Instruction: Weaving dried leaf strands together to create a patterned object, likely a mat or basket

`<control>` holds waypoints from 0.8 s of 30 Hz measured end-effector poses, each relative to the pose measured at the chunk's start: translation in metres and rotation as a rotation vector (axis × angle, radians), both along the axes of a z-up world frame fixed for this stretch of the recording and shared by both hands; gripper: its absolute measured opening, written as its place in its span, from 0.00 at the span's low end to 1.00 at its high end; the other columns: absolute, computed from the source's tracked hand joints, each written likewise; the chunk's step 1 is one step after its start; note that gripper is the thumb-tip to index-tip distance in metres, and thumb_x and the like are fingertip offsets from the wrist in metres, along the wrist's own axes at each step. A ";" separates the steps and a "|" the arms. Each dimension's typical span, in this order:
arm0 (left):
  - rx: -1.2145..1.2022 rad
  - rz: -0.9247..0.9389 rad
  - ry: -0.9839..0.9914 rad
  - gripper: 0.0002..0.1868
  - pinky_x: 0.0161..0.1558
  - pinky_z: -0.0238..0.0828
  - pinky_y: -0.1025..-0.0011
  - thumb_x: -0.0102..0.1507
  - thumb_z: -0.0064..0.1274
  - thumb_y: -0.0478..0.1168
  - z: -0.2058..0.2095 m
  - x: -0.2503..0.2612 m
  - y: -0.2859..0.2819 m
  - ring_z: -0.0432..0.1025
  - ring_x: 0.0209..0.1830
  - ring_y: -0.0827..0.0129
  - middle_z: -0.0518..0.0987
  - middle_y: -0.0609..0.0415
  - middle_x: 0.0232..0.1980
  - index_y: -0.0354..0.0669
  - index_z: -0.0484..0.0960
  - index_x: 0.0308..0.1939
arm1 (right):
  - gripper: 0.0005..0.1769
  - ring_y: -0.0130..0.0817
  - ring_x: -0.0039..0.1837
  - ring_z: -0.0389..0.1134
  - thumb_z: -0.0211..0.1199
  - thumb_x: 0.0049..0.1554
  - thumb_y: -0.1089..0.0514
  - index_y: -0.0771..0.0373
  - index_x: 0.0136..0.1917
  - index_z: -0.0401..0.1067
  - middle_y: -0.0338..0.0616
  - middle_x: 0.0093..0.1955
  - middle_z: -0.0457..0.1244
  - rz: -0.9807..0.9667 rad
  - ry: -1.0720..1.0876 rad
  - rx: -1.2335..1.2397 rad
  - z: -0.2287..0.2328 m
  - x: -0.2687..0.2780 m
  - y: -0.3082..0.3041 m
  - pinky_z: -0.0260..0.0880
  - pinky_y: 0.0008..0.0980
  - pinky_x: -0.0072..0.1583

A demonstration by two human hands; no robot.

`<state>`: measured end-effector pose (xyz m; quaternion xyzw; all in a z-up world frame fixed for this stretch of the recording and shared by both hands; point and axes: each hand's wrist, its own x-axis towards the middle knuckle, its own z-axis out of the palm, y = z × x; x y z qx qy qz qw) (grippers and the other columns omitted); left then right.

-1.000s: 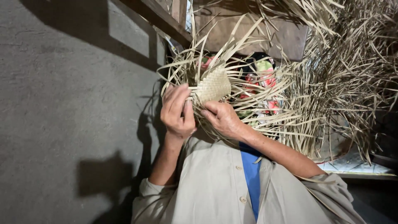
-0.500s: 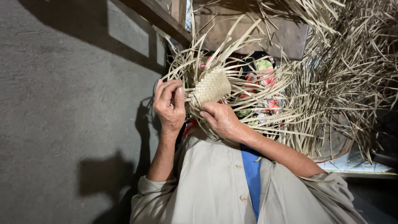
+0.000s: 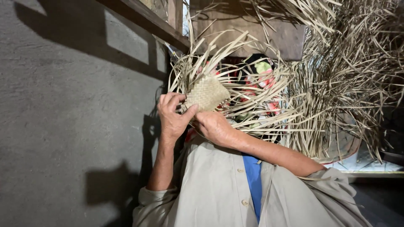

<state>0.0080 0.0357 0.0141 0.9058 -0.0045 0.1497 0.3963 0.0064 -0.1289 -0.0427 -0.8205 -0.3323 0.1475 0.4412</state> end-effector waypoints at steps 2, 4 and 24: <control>-0.096 0.019 0.014 0.18 0.45 0.64 0.63 0.50 0.68 0.47 0.000 -0.001 0.000 0.67 0.36 0.59 0.71 0.55 0.33 0.42 0.77 0.32 | 0.02 0.55 0.44 0.65 0.53 0.50 0.62 0.62 0.37 0.61 0.55 0.34 0.60 0.001 -0.010 -0.001 0.004 -0.002 0.001 0.66 0.48 0.44; -0.101 0.013 0.008 0.18 0.45 0.64 0.63 0.50 0.68 0.46 -0.001 -0.001 0.002 0.68 0.37 0.59 0.71 0.53 0.33 0.41 0.77 0.33 | 0.02 0.53 0.44 0.65 0.53 0.50 0.61 0.61 0.38 0.61 0.53 0.34 0.60 0.010 -0.023 -0.006 -0.010 -0.006 0.002 0.66 0.47 0.44; -0.244 0.042 0.035 0.17 0.43 0.67 0.67 0.50 0.66 0.38 -0.049 0.055 0.023 0.70 0.36 0.59 0.71 0.50 0.36 0.40 0.76 0.38 | 0.35 0.61 0.46 0.67 0.48 0.48 0.68 0.75 0.69 0.45 0.63 0.48 0.61 0.266 0.149 -0.295 0.058 0.001 -0.017 0.68 0.55 0.48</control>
